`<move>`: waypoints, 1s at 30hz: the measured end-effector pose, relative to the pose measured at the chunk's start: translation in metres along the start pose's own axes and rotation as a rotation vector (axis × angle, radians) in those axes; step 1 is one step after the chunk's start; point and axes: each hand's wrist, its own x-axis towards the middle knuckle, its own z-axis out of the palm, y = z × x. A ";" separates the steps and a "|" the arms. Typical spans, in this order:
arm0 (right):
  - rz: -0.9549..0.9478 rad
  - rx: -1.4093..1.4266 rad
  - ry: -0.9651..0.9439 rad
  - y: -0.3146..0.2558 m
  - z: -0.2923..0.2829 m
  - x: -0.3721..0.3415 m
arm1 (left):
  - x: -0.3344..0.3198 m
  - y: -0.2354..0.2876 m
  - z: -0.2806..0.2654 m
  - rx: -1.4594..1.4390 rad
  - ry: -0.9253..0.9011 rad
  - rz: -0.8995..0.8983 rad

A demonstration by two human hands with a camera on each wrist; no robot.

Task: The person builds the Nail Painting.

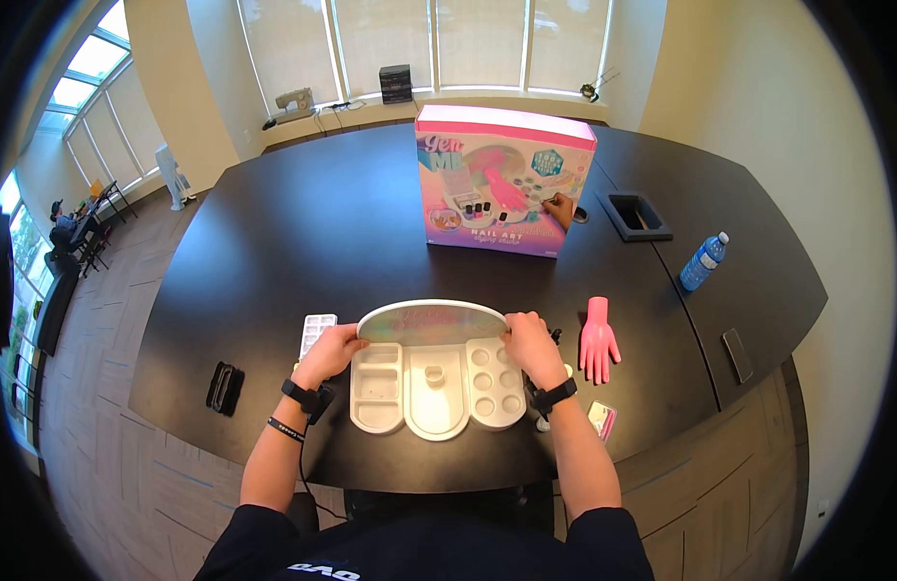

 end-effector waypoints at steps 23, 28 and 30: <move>-0.027 0.263 0.146 -0.016 -0.018 -0.014 | -0.002 -0.006 0.004 -0.030 0.011 -0.015; -0.102 0.285 0.345 -0.008 -0.048 -0.021 | -0.019 0.008 0.004 -0.033 0.127 0.083; -0.082 0.232 0.417 -0.005 -0.065 -0.026 | -0.026 0.019 0.000 0.072 0.245 0.179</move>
